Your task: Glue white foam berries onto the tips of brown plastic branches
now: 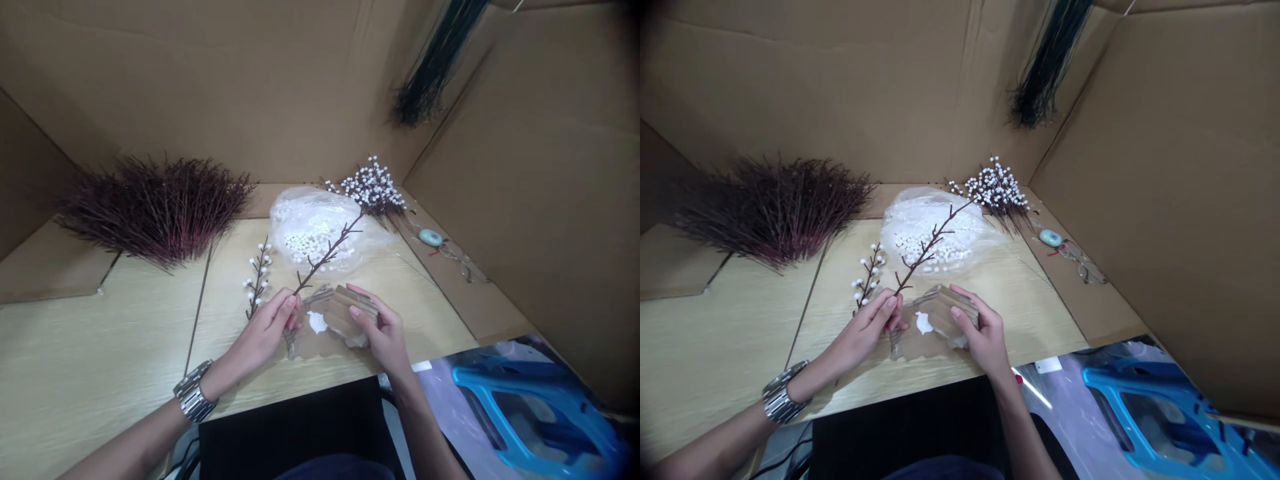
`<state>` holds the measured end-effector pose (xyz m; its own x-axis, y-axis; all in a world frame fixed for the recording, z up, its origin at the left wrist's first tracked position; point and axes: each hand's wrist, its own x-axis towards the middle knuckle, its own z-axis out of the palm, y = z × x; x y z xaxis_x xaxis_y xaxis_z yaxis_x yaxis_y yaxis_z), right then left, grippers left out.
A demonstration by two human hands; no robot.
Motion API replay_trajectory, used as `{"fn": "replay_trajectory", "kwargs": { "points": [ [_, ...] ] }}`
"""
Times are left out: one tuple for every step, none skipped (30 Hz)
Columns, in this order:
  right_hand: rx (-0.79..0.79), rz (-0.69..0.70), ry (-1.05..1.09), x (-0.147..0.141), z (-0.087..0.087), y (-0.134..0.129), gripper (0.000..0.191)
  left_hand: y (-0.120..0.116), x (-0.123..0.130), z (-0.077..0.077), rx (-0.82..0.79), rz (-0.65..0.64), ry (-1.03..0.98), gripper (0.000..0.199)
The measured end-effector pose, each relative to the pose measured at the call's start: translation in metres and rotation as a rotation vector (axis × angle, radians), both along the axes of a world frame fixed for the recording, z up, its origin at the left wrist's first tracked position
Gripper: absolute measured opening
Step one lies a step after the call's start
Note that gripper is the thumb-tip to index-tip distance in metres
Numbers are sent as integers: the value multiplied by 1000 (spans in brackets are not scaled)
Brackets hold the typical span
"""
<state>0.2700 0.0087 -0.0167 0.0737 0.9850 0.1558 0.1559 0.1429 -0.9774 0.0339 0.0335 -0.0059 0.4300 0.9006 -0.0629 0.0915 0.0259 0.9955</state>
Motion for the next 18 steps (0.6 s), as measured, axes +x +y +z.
{"fn": "replay_trajectory", "kwargs": {
  "points": [
    [9, 8, -12, -1, 0, 0, 32, 0, 0, -1, -1, 5, 0, 35],
    [20, 14, -33, -2, 1, 0, 31, 0, 0, -1, -2, 11, 2, 34],
    [34, 17, -60, -2, 1, 0, 30, 0, 0, -2, -2, 17, 2, 34],
    [48, 17, -90, -3, 2, -1, 29, -1, 0, -2, 0, 20, 1, 33],
    [60, 12, -114, -5, 3, -1, 28, -1, 0, -2, 2, 22, -1, 33],
    [69, 1, -130, -6, 4, -1, 27, -1, 0, -2, 5, 23, -5, 33],
    [76, -16, -137, -7, 5, -2, 27, -1, 1, -2, 8, 24, -8, 33],
    [81, -36, -135, -9, 5, -2, 27, 0, 1, -2, 12, 26, -9, 33],
    [83, -56, -129, -10, 5, -2, 27, 0, 1, -2, 15, 28, -8, 33],
    [82, -73, -122, -12, 5, -2, 27, 0, 1, -2, 16, 31, -6, 33],
    [79, -85, -119, -13, 5, -3, 27, 0, 1, -2, 15, 35, -6, 32],
    [77, -94, -122, -14, 4, -3, 27, 0, 1, -2, 12, 38, -5, 32],
    [76, -102, -129, -15, 4, -3, 27, 0, 1, -2, 8, 39, -3, 32],
    [80, -114, -142, -16, 4, -3, 27, 0, 1, -2, 5, 42, -2, 32],
    [88, -128, -159, -17, 3, -3, 28, 0, 1, -2, 4, 45, 1, 32],
    [96, -141, -180, -18, 3, -3, 28, 0, 1, -2, 5, 46, 5, 32],
    [106, -150, -202, -19, 3, -3, 29, 0, 1, -2, 6, 47, 9, 32],
    [117, -154, -224, -19, 3, -3, 29, 0, 1, -2, 6, 47, 11, 32]
  ]
}}
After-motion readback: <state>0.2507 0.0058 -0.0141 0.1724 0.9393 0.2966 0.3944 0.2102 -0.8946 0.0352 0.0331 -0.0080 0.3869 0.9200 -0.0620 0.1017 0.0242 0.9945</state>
